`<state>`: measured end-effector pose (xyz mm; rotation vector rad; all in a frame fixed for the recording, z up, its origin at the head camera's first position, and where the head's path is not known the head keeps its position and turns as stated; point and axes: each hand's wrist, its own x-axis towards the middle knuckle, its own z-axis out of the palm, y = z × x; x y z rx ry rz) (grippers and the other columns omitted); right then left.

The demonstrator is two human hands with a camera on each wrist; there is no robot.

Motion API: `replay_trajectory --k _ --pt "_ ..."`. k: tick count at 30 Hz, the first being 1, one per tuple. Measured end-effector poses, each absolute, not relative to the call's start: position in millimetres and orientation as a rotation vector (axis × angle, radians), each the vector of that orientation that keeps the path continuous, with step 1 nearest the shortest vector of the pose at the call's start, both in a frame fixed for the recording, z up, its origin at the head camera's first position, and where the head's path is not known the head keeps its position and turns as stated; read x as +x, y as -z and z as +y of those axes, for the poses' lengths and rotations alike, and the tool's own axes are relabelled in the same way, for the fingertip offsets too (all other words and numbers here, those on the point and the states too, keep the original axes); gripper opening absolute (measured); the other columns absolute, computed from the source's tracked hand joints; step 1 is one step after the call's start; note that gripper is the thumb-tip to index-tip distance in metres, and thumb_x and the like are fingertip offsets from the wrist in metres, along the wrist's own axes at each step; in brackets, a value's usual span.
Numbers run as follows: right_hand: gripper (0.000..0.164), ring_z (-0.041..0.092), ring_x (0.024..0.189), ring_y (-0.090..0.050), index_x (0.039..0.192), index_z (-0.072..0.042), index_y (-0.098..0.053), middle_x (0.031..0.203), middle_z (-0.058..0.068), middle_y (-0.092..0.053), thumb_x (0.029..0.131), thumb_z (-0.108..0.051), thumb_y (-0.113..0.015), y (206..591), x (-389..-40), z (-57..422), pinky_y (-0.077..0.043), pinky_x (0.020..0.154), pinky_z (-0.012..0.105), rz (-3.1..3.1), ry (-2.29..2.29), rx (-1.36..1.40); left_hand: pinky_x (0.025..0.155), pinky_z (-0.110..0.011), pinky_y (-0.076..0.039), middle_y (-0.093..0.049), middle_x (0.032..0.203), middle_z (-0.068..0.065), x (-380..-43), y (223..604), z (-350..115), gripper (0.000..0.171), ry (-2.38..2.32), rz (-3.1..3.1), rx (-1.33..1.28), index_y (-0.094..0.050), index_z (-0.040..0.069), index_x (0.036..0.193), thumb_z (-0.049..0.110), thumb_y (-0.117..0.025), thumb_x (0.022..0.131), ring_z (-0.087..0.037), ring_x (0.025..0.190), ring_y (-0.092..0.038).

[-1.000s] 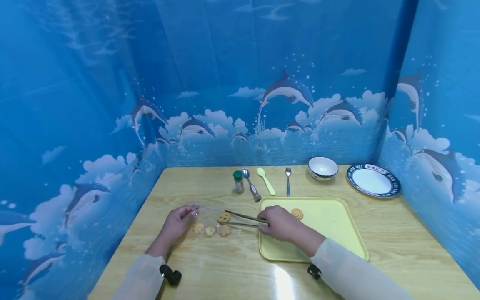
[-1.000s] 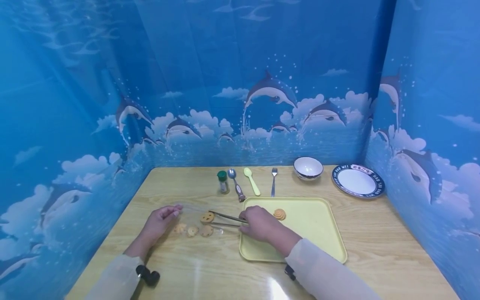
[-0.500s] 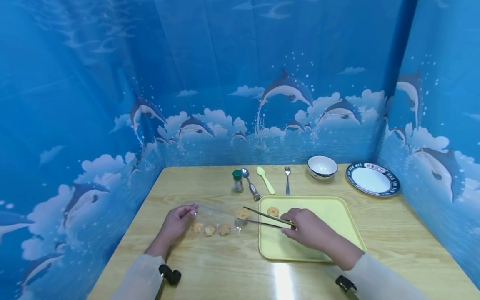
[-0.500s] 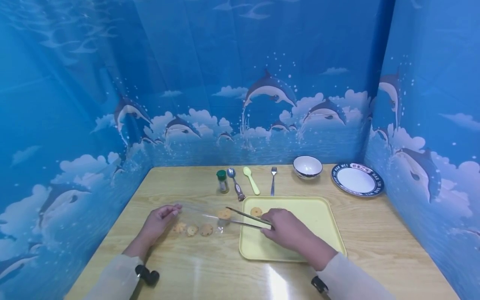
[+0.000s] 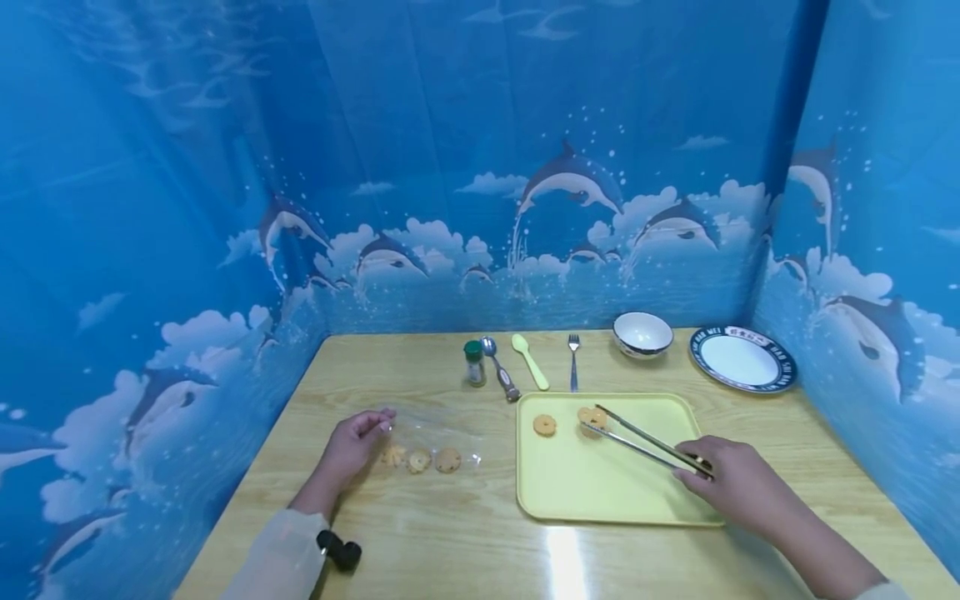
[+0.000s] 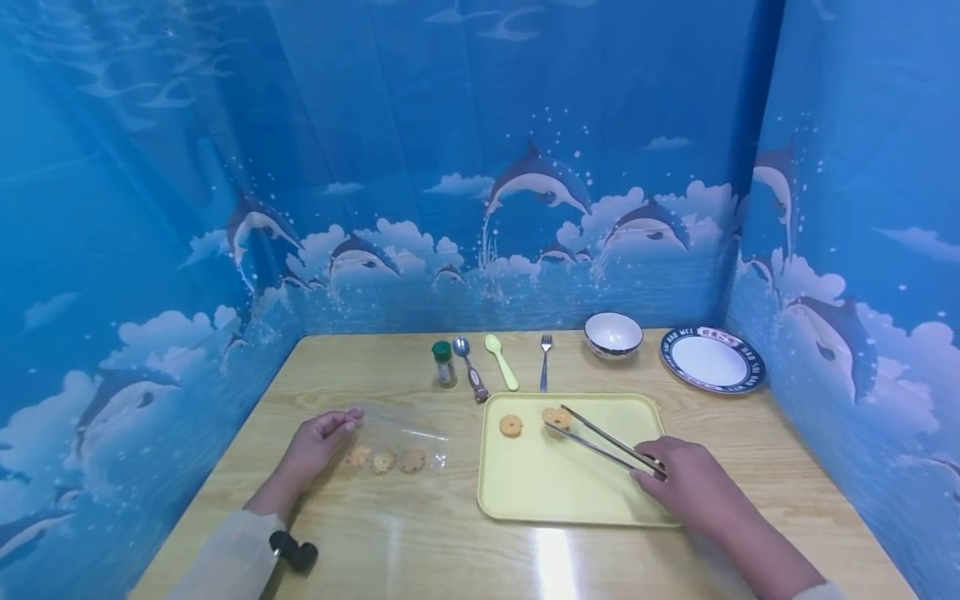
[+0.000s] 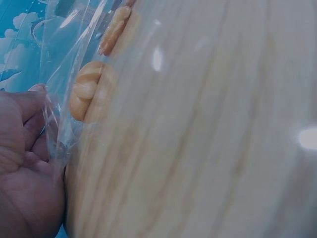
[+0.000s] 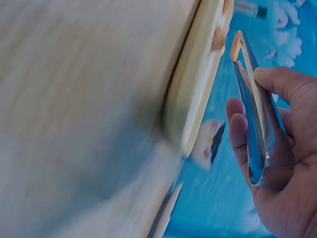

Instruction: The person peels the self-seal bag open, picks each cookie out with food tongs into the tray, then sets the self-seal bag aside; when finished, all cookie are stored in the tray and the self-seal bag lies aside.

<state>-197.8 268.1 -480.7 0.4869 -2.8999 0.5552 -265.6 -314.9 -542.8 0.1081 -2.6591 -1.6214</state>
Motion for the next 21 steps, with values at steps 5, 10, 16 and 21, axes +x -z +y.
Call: replay_trajectory --k 5,10,16,21 --pt "0.037 0.011 0.080 -0.064 0.116 -0.009 -0.075 0.104 0.005 -0.075 0.087 -0.030 -0.081 484 -189 298 -0.057 0.068 0.040 -2.950 -0.516 0.398 0.123 -0.051 -0.033 -0.063 0.143 -0.003 -265 543 -314 0.020 1.606 -2.666 0.106 -0.070 0.010 0.109 0.027 -0.063 0.102 -0.029 0.145 -0.047" --pt "0.041 0.020 0.086 -0.068 0.119 -0.007 -0.074 0.107 0.010 -0.075 0.087 -0.033 -0.081 485 -184 314 -0.058 0.073 0.049 -2.963 -0.492 0.366 0.123 -0.050 -0.034 -0.063 0.143 -0.003 -266 545 -317 0.021 1.602 -2.661 0.091 -0.071 0.011 0.111 0.029 -0.063 0.102 -0.029 0.145 -0.047" --pt "0.041 0.029 0.091 -0.071 0.117 -0.007 -0.074 0.109 0.014 -0.075 0.087 -0.034 -0.081 487 -182 323 -0.058 0.076 0.055 -2.939 -0.474 0.362 0.123 -0.050 -0.035 -0.063 0.144 -0.003 -264 545 -317 0.022 1.593 -2.679 0.105 -0.071 0.011 0.113 0.027 -0.061 0.104 -0.028 0.145 -0.048" --pt "0.042 0.035 0.095 -0.072 0.117 -0.006 -0.074 0.110 0.016 -0.075 0.087 -0.033 -0.081 488 -181 328 -0.058 0.079 0.058 -2.939 -0.476 0.360 0.122 -0.050 -0.035 -0.063 0.143 -0.004 -265 542 -315 0.020 1.583 -2.678 0.109 -0.071 0.010 0.111 0.026 -0.062 0.103 -0.029 0.144 -0.048"
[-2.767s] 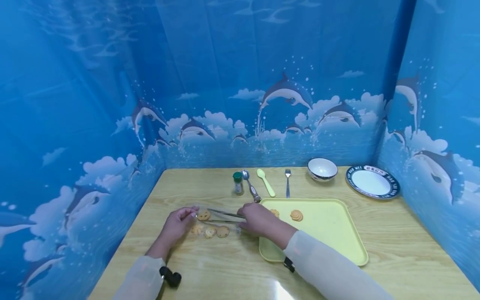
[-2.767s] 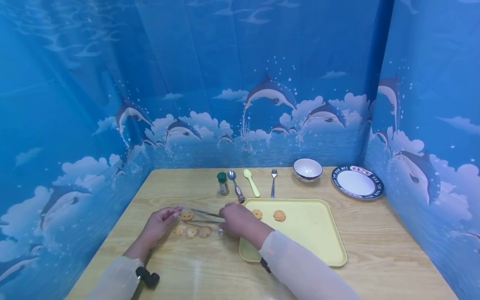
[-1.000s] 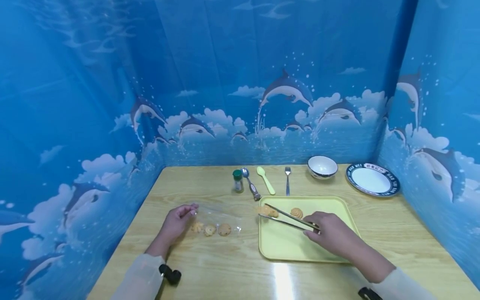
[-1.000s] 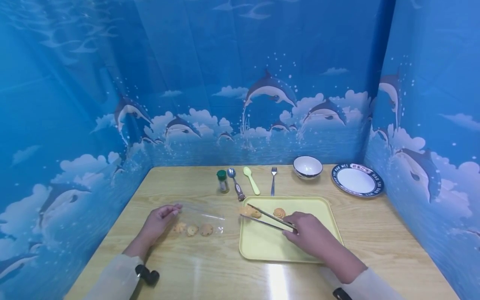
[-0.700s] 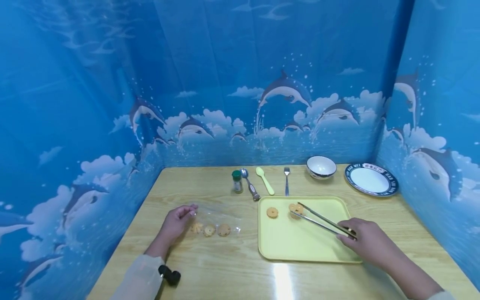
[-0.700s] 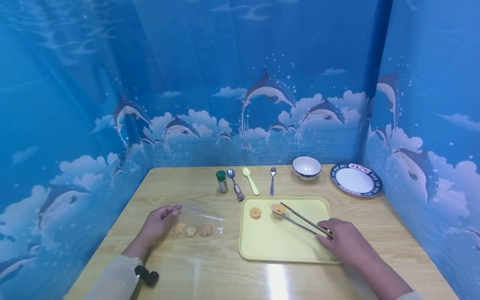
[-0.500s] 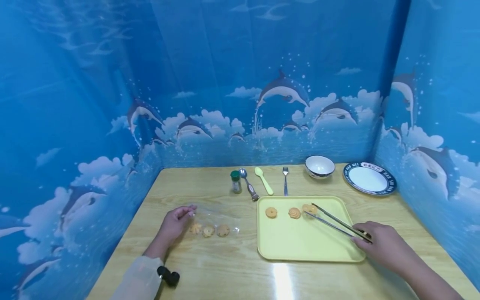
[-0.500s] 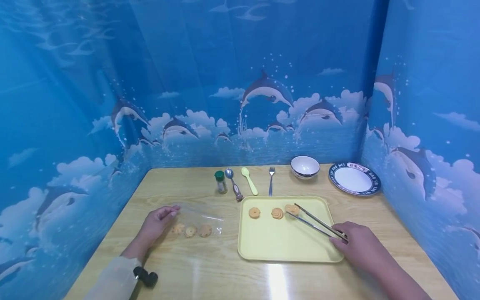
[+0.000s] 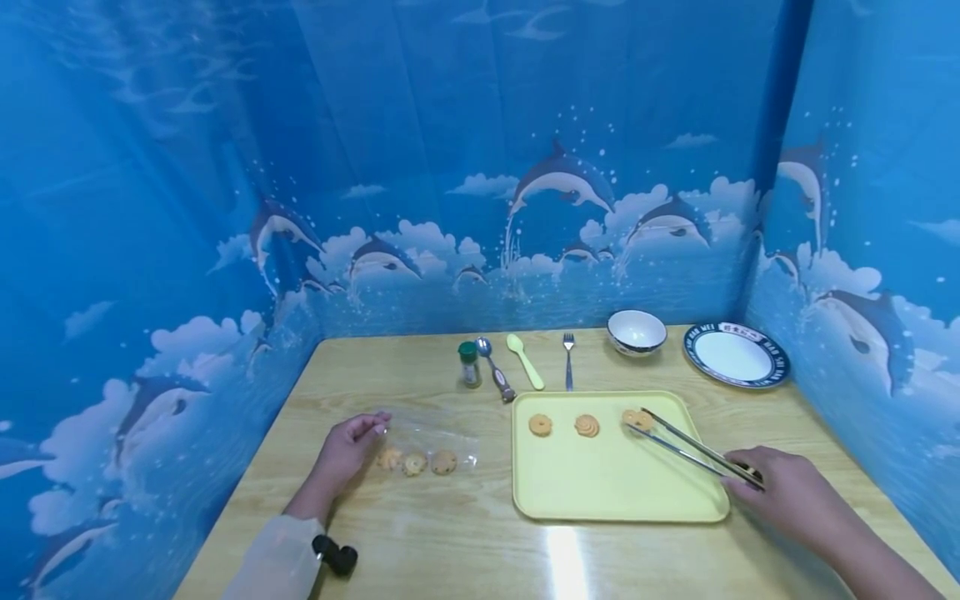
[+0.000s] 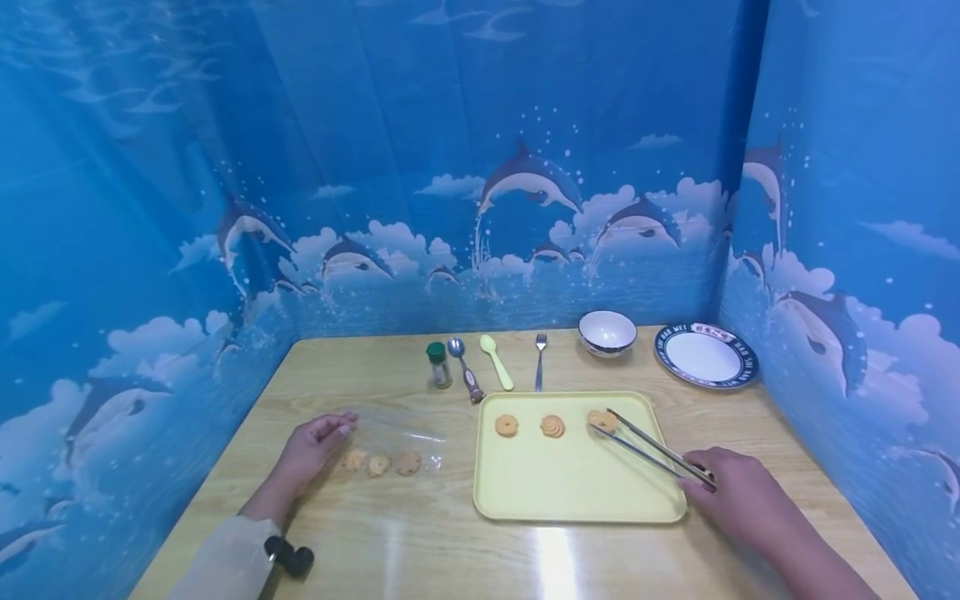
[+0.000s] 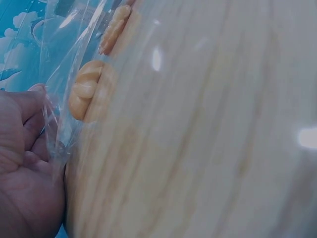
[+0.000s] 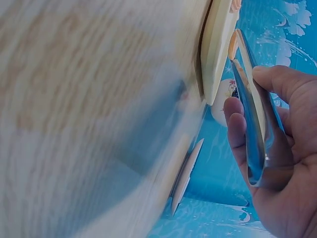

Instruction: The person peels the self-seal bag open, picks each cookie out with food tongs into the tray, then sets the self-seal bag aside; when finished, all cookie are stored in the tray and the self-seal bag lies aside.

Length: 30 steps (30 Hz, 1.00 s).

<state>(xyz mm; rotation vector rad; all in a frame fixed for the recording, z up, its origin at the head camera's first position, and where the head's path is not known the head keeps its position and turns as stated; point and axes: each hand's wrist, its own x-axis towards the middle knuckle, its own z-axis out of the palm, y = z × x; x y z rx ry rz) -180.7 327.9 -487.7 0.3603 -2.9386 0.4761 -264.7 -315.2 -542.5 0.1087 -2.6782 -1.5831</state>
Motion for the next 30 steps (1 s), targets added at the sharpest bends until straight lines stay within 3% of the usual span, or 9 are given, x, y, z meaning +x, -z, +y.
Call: replay_trajectory --k 5,23,27,30 --pt "0.040 0.040 0.099 -0.071 0.116 -0.006 -0.074 0.110 0.017 -0.075 0.087 -0.033 -0.082 490.5 -180.7 329.5 -0.057 0.082 0.060 -2.933 -0.468 0.372 0.122 -0.050 -0.036 -0.064 0.143 -0.004 -264.3 541.4 -314.2 0.019 1.585 -2.680 0.120 -0.071 0.010 0.110 0.025 -0.062 0.103 -0.029 0.143 -0.050" --pt "0.042 0.038 0.097 -0.071 0.117 -0.006 -0.074 0.110 0.016 -0.075 0.086 -0.033 -0.082 493.3 -181.8 331.1 -0.057 0.082 0.060 -2.926 -0.469 0.374 0.122 -0.049 -0.036 -0.064 0.142 -0.002 -265.4 542.4 -314.3 0.018 1.602 -2.670 0.116 -0.071 0.011 0.108 0.026 -0.063 0.102 -0.027 0.143 -0.050" --pt "0.042 0.031 0.092 -0.071 0.117 -0.006 -0.074 0.109 0.015 -0.075 0.086 -0.032 -0.082 491.2 -182.8 331.2 -0.058 0.079 0.056 -2.919 -0.452 0.370 0.122 -0.049 -0.036 -0.064 0.142 -0.003 -265.3 542.6 -314.7 0.019 1.594 -2.667 0.106 -0.071 0.010 0.108 0.027 -0.063 0.102 -0.028 0.143 -0.050" --pt "0.041 0.017 0.083 -0.067 0.117 -0.007 -0.074 0.103 0.008 -0.075 0.085 -0.032 -0.082 488.3 -184.2 329.4 -0.058 0.071 0.046 -2.911 -0.447 0.385 0.121 -0.049 -0.037 -0.064 0.142 -0.004 -265.1 542.2 -314.7 0.021 1.604 -2.654 0.104 -0.071 0.009 0.108 0.027 -0.063 0.102 -0.029 0.143 -0.050"
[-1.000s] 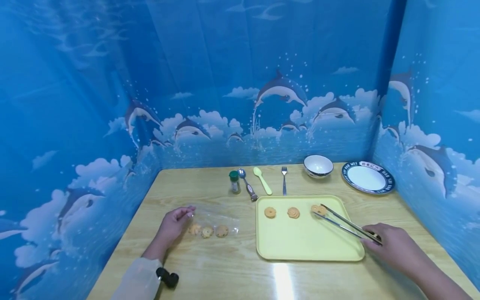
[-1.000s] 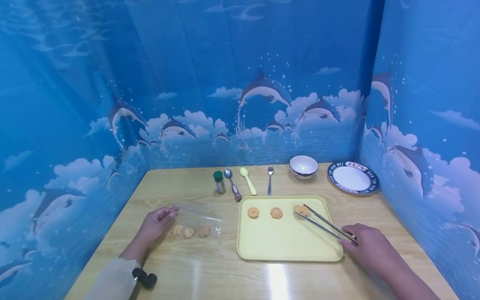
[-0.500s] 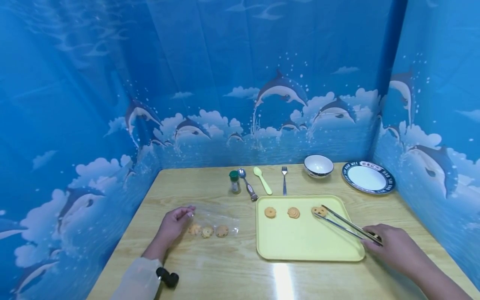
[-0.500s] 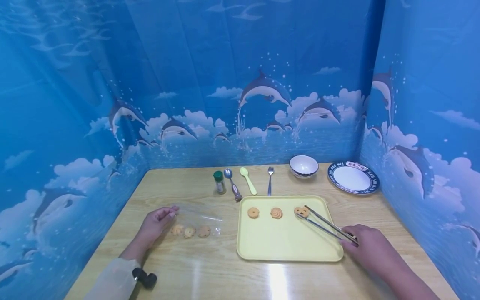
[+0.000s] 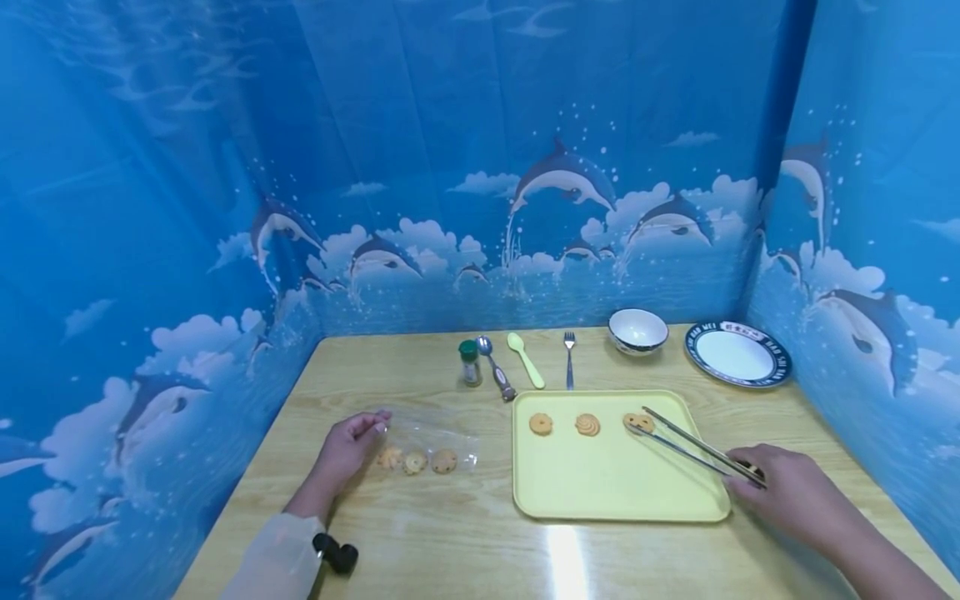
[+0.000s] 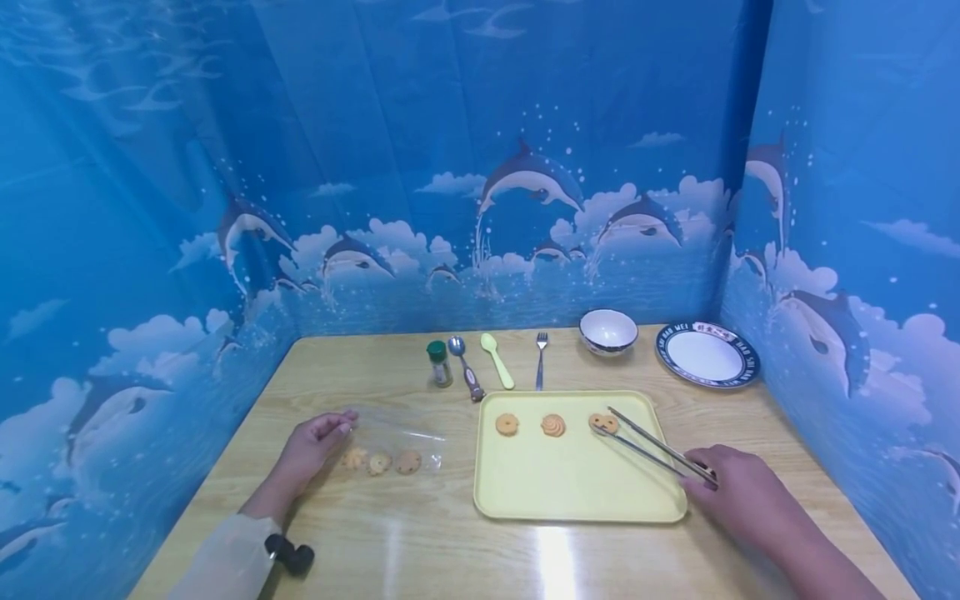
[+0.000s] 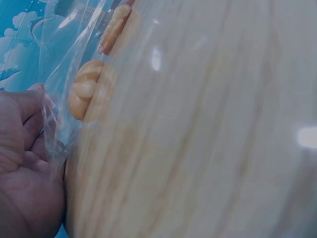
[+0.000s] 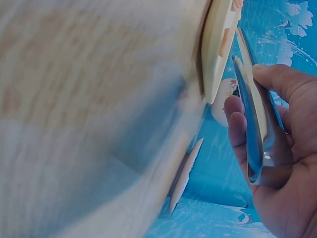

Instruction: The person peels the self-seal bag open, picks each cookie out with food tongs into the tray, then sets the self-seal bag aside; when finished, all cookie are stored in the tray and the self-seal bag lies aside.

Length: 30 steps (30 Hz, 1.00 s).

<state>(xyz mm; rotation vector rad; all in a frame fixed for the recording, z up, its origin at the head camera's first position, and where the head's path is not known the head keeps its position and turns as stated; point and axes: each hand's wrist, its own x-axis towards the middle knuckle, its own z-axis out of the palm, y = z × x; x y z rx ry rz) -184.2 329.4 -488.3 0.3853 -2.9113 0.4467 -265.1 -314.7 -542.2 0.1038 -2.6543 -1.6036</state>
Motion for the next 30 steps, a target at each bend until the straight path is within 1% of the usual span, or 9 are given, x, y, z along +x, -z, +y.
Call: replay_trajectory --k 4,8,11,14,18,20,22,28,30 --pt "0.036 0.002 0.076 -0.058 0.114 -0.011 -0.075 0.097 -0.003 -0.074 0.086 -0.033 -0.083 484 -188 320 -0.053 0.064 0.032 -2.896 -0.481 0.458 0.121 -0.049 -0.038 -0.064 0.142 -0.004 -265 542 -314 0.022 1.608 -2.652 0.104 -0.070 0.008 0.109 0.027 -0.063 0.102 -0.029 0.143 -0.050" --pt "0.031 -0.005 0.076 -0.056 0.112 -0.014 -0.076 0.097 -0.009 -0.072 0.086 -0.032 -0.082 480 -194 298 -0.053 0.064 0.027 -2.875 -0.519 0.590 0.121 -0.049 -0.038 -0.064 0.143 -0.004 -265 543 -314 0.021 1.599 -2.668 0.119 -0.070 0.009 0.111 0.027 -0.062 0.103 -0.029 0.143 -0.049" --pt "0.029 -0.002 0.081 -0.060 0.113 -0.016 -0.075 0.100 -0.009 -0.072 0.089 -0.031 -0.080 477 -200 276 -0.057 0.070 0.030 -2.880 -0.519 0.698 0.121 -0.050 -0.037 -0.064 0.143 -0.004 -265 544 -315 0.021 1.597 -2.668 0.119 -0.070 0.010 0.111 0.027 -0.062 0.103 -0.029 0.144 -0.048" --pt "0.027 0.006 0.091 -0.067 0.115 -0.019 -0.075 0.106 -0.007 -0.074 0.092 -0.033 -0.077 476 -207 251 -0.061 0.081 0.036 -2.901 -0.510 0.770 0.122 -0.050 -0.036 -0.064 0.142 -0.005 -264 545 -316 0.021 1.606 -2.658 0.100 -0.070 0.009 0.111 0.027 -0.063 0.102 -0.030 0.144 -0.048" --pt "0.027 0.020 0.107 -0.071 0.118 -0.020 -0.074 0.114 -0.003 -0.075 0.095 -0.034 -0.073 475 -215 218 -0.059 0.094 0.045 -2.910 -0.526 0.864 0.122 -0.051 -0.035 -0.064 0.142 -0.005 -264 544 -315 0.022 1.636 -2.648 0.088 -0.071 0.008 0.112 0.026 -0.064 0.102 -0.030 0.144 -0.048" --pt "0.027 0.022 0.111 -0.070 0.119 -0.020 -0.074 0.116 -0.002 -0.074 0.096 -0.034 -0.072 474 -219 202 -0.058 0.097 0.046 -2.903 -0.543 0.904 0.123 -0.050 -0.035 -0.064 0.142 -0.005 -264 544 -314 0.021 1.647 -2.644 0.094 -0.071 0.009 0.112 0.026 -0.064 0.102 -0.029 0.144 -0.048" --pt "0.028 0.022 0.112 -0.070 0.121 -0.018 -0.073 0.117 0.000 -0.074 0.096 -0.031 -0.072 473 -224 187 -0.058 0.098 0.046 -2.885 -0.568 0.954 0.123 -0.050 -0.035 -0.065 0.141 -0.004 -264 544 -314 0.021 1.649 -2.641 0.097 -0.071 0.009 0.112 0.026 -0.064 0.102 -0.029 0.144 -0.049" --pt "0.028 0.015 0.103 -0.070 0.121 -0.015 -0.074 0.112 -0.002 -0.074 0.096 -0.029 -0.072 476 -238 144 -0.060 0.090 0.039 -2.869 -0.576 1.047 0.123 -0.050 -0.035 -0.065 0.141 -0.005 -265 543 -315 0.019 1.652 -2.635 0.088 -0.071 0.008 0.111 0.024 -0.065 0.101 -0.030 0.143 -0.050" --pt "0.030 0.016 0.105 -0.070 0.122 -0.015 -0.073 0.114 -0.001 -0.074 0.096 -0.030 -0.072 478 -242 132 -0.059 0.093 0.040 -2.877 -0.556 1.067 0.122 -0.050 -0.035 -0.065 0.141 -0.006 -265 542 -315 0.020 1.651 -2.638 0.080 -0.071 0.008 0.111 0.024 -0.065 0.101 -0.030 0.143 -0.049"
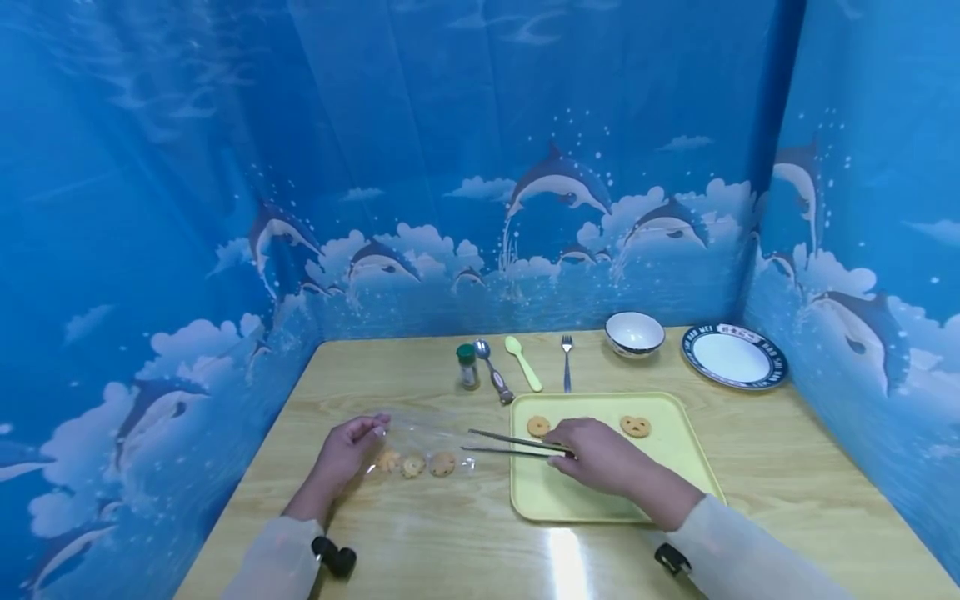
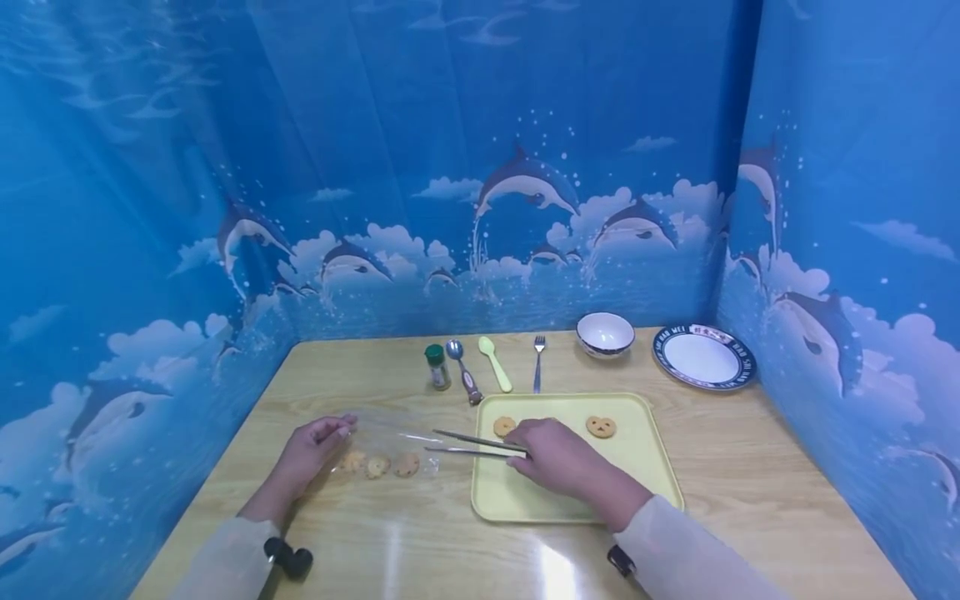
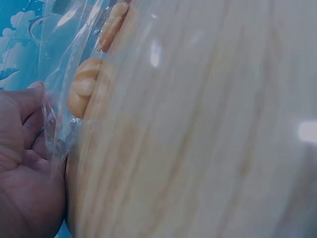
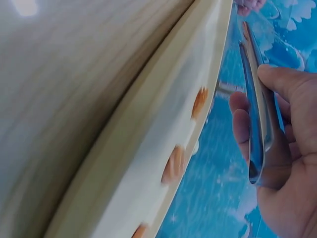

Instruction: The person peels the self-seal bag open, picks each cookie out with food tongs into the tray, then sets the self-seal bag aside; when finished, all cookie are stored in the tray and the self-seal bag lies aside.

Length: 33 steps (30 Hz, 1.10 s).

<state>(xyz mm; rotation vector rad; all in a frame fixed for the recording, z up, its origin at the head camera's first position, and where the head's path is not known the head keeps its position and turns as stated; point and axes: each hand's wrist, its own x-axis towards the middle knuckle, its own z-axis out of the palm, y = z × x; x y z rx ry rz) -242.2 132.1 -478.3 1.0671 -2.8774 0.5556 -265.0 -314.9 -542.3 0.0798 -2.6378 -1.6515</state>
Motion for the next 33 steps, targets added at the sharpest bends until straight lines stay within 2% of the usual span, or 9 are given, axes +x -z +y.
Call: replay_trajectory --k 4,11,16,21,28,33 --pt "0.032 0.017 0.105 -0.070 0.121 -0.013 -0.073 0.115 0.001 -0.074 0.096 -0.033 -0.072 481 -247 114 -0.059 0.094 0.040 -2.879 -0.524 1.125 0.122 -0.050 -0.036 -0.065 0.140 -0.006 -266 545 -316 0.020 1.651 -2.640 0.075 -0.071 0.007 0.110 0.025 -0.065 0.101 -0.031 0.143 -0.049" --pt "0.033 0.007 0.090 -0.065 0.121 -0.014 -0.073 0.105 -0.004 -0.072 0.095 -0.035 -0.072 482 -246 103 -0.059 0.081 0.032 -2.907 -0.554 1.160 0.121 -0.048 -0.037 -0.066 0.140 -0.007 -268 550 -317 0.019 1.658 -2.631 0.045 -0.071 0.007 0.108 0.023 -0.065 0.101 -0.030 0.142 -0.050" --pt "0.031 0.003 0.084 -0.062 0.119 -0.016 -0.073 0.101 -0.005 -0.072 0.094 -0.034 -0.074 482 -247 101 -0.058 0.079 0.030 -2.909 -0.569 1.185 0.121 -0.048 -0.037 -0.065 0.140 -0.006 -267 548 -317 0.020 1.663 -2.635 0.047 -0.071 0.007 0.111 0.023 -0.064 0.102 -0.030 0.143 -0.049" --pt "0.032 0.004 0.088 -0.064 0.121 -0.017 -0.073 0.106 -0.005 -0.073 0.093 -0.033 -0.075 483 -247 99 -0.060 0.084 0.031 -2.920 -0.560 1.195 0.122 -0.049 -0.037 -0.065 0.141 -0.006 -266 546 -315 0.019 1.664 -2.640 0.070 -0.071 0.007 0.111 0.021 -0.063 0.102 -0.030 0.144 -0.048" --pt "0.036 0.012 0.103 -0.069 0.123 -0.016 -0.072 0.118 0.000 -0.074 0.093 -0.035 -0.074 485 -248 95 -0.060 0.093 0.036 -2.940 -0.569 1.206 0.120 -0.047 -0.039 -0.066 0.139 -0.006 -266 547 -316 0.020 1.624 -2.640 0.014 -0.072 0.007 0.111 0.022 -0.064 0.102 -0.029 0.142 -0.051" --pt "0.036 0.008 0.097 -0.068 0.123 -0.015 -0.072 0.117 0.000 -0.074 0.093 -0.035 -0.074 486 -249 93 -0.060 0.090 0.033 -2.936 -0.568 1.237 0.120 -0.048 -0.039 -0.067 0.138 -0.005 -266 546 -317 0.020 1.593 -2.645 -0.005 -0.073 0.008 0.109 0.025 -0.064 0.102 -0.030 0.140 -0.053"
